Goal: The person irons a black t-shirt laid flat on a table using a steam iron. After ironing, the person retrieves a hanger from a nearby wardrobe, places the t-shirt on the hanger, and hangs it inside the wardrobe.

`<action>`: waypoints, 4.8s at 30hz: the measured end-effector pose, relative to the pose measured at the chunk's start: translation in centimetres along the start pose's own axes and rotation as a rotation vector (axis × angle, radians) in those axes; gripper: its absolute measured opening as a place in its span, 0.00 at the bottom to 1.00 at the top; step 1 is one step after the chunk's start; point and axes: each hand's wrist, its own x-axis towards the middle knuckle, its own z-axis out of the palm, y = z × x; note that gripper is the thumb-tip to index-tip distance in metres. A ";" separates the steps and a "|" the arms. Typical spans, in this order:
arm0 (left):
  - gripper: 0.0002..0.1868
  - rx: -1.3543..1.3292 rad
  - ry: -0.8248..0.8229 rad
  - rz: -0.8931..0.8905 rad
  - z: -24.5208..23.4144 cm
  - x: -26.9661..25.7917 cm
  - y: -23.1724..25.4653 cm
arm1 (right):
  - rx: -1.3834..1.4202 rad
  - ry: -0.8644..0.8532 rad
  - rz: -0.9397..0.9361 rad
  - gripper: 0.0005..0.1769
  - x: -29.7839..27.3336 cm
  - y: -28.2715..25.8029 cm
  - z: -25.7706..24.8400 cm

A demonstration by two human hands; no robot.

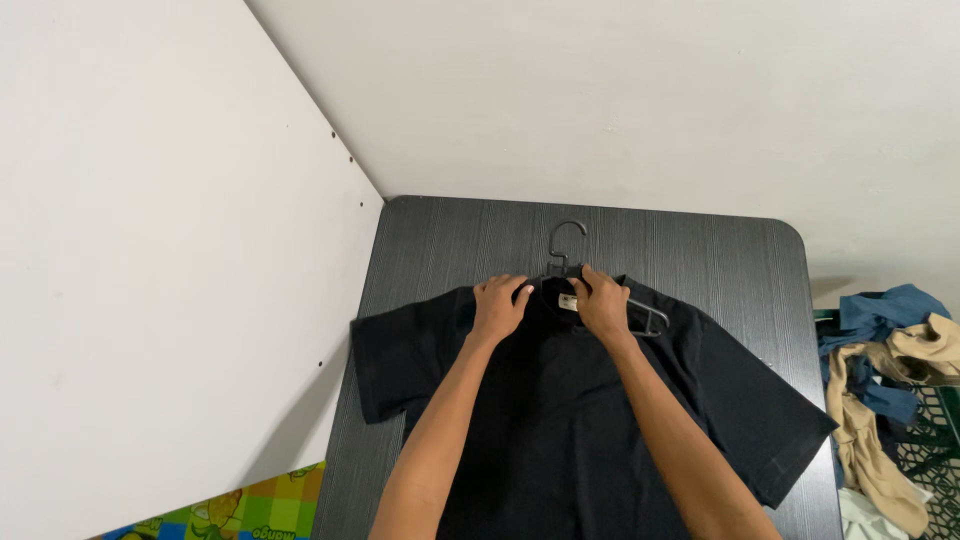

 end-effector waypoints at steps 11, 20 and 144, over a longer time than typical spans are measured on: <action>0.14 -0.122 0.174 -0.017 0.7 -0.6 0.8 | 0.020 -0.043 0.003 0.17 0.0 -0.7 0.0; 0.12 -0.137 0.273 0.017 0.7 0.1 1.0 | 0.025 -0.051 -0.070 0.18 -0.7 -0.6 -0.2; 0.20 0.190 0.121 0.238 11.4 2.4 8.0 | 0.056 -0.231 0.428 0.15 0.1 10.2 -8.7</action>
